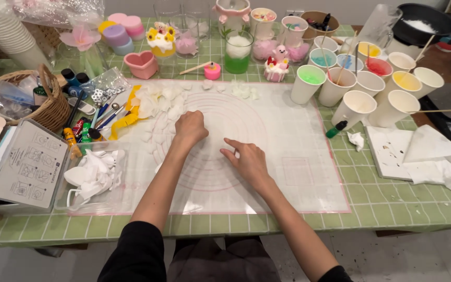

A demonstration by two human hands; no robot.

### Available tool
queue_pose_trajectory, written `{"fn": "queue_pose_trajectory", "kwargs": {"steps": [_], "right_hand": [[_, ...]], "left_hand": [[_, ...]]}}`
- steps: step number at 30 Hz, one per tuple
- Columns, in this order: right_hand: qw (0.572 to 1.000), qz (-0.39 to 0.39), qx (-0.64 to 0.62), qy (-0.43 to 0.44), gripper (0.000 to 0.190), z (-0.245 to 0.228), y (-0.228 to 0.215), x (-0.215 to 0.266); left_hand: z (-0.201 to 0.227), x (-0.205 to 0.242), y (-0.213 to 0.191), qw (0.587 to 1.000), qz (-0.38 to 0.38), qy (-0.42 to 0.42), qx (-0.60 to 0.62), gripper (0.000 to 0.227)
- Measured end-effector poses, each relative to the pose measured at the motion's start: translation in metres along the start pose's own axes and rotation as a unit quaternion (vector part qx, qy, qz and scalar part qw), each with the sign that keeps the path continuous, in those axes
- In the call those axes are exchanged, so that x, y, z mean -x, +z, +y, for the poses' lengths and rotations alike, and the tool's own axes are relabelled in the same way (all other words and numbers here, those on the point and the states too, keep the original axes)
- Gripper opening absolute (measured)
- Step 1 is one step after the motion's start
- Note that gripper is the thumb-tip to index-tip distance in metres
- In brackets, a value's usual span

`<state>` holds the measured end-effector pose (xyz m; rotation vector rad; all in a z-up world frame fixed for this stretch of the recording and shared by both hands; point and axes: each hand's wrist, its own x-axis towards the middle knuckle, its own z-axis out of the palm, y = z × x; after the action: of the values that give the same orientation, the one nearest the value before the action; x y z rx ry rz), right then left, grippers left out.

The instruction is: The person is hand-molding and cutting small pieces of white wax on a silicone mat to create decorative shapes for candles.

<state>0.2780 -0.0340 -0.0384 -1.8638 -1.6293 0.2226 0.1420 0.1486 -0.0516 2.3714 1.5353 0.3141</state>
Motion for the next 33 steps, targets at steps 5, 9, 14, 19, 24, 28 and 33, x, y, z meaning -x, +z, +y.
{"fn": "queue_pose_trajectory", "kwargs": {"steps": [5,9,14,19,24,28,33], "right_hand": [[0.999,-0.023,-0.003,0.031,0.044,-0.008,-0.005,0.009],[0.999,-0.038,0.006,0.031,0.054,0.005,0.003,0.012],[0.998,-0.050,-0.006,0.040,0.061,0.012,0.008,0.010],[0.997,-0.061,0.016,0.051,0.062,0.007,0.007,0.007],[0.994,-0.085,0.024,0.068,0.064,-0.002,-0.001,0.008],[0.992,-0.095,0.012,0.082,0.063,-0.006,-0.004,0.008],[0.990,-0.107,0.029,0.086,0.065,-0.018,-0.011,0.009]], "left_hand": [[0.003,0.006,0.005,0.999,0.031,0.000,0.016,0.024],[-0.003,0.010,0.014,0.995,0.082,0.024,0.044,0.030],[-0.003,0.017,0.017,0.990,0.121,0.035,0.057,0.031],[-0.001,0.025,0.016,0.987,0.146,0.032,0.068,0.030],[-0.006,0.025,0.023,0.978,0.180,0.036,0.101,0.028],[-0.004,0.033,0.007,0.972,0.193,0.037,0.128,0.029],[-0.002,0.051,-0.053,0.961,0.184,0.037,0.204,0.028]]}}
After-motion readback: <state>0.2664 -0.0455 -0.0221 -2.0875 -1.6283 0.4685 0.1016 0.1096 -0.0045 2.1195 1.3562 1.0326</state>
